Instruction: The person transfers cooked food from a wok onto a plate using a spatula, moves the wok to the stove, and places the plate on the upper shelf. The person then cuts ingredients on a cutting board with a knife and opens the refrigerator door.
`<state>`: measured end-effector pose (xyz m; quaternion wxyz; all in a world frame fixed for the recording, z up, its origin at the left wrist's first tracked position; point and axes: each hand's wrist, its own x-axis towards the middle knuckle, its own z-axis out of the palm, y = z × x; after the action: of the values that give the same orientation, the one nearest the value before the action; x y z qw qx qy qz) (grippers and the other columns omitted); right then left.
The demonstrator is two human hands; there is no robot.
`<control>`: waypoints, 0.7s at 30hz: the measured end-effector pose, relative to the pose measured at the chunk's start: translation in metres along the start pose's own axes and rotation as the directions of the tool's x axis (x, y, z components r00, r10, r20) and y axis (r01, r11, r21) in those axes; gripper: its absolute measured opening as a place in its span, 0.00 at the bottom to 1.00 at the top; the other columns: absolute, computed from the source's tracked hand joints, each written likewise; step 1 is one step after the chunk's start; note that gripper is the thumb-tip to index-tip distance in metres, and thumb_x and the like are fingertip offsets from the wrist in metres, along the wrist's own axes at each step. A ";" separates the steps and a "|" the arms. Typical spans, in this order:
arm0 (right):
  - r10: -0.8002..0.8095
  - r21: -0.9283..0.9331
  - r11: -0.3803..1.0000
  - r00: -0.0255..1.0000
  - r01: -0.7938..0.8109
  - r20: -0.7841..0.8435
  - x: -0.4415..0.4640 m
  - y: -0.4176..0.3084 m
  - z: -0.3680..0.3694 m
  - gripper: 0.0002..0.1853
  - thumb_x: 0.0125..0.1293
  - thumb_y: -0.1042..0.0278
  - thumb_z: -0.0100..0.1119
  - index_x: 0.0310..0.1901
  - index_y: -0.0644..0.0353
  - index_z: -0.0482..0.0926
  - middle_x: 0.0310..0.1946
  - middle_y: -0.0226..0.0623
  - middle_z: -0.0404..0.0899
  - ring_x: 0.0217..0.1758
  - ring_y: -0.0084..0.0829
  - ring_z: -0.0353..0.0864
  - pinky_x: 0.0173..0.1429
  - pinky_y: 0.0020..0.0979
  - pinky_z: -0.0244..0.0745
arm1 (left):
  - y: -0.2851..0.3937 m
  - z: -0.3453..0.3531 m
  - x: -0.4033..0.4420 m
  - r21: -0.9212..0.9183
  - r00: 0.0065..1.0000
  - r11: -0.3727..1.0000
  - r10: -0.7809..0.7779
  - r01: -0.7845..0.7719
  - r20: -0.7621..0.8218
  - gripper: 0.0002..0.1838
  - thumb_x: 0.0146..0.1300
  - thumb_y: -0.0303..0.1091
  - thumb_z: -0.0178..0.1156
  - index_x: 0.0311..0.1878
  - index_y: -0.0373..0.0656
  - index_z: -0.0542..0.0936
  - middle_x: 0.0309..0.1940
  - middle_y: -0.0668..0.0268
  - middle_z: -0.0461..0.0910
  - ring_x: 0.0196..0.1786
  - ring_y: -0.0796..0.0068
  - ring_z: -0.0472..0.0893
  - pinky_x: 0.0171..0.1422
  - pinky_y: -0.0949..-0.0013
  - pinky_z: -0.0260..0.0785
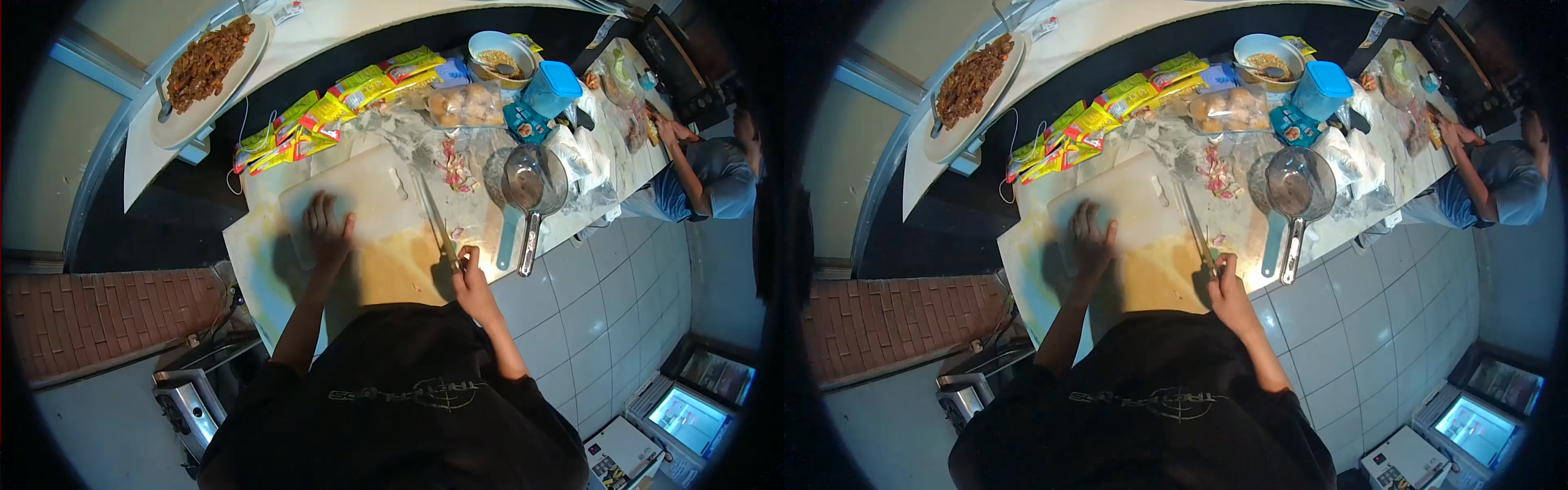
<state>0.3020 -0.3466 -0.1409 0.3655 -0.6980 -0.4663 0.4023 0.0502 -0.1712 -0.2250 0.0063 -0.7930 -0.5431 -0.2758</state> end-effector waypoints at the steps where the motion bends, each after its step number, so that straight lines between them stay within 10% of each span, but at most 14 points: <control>1: -0.008 0.020 1.000 0.999 0.007 0.048 0.007 0.006 0.001 0.16 0.62 0.79 0.43 0.51 0.60 0.55 0.22 0.52 0.69 0.29 0.57 0.74 0.34 0.42 0.67 | -0.001 -0.005 -0.010 0.000 1.000 1.000 -0.006 0.006 0.024 0.27 0.61 0.48 0.56 0.57 0.40 0.69 0.63 0.53 0.65 0.67 0.55 0.63 0.71 0.49 0.49; 21: -0.121 -0.157 0.977 0.980 0.146 0.158 0.016 0.028 0.004 0.15 0.60 0.76 0.48 0.46 0.60 0.56 0.22 0.57 0.73 0.31 0.61 0.76 0.34 0.52 0.65 | -0.018 -0.033 -0.057 -0.031 0.996 0.998 -0.054 0.056 0.075 0.25 0.62 0.46 0.55 0.57 0.42 0.69 0.64 0.56 0.64 0.68 0.55 0.61 0.72 0.50 0.47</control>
<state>0.3121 -0.3394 -0.1711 0.2961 -0.6617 -0.5701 0.3867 0.0060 -0.2226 -0.2278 -0.0345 -0.7875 -0.5599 -0.2554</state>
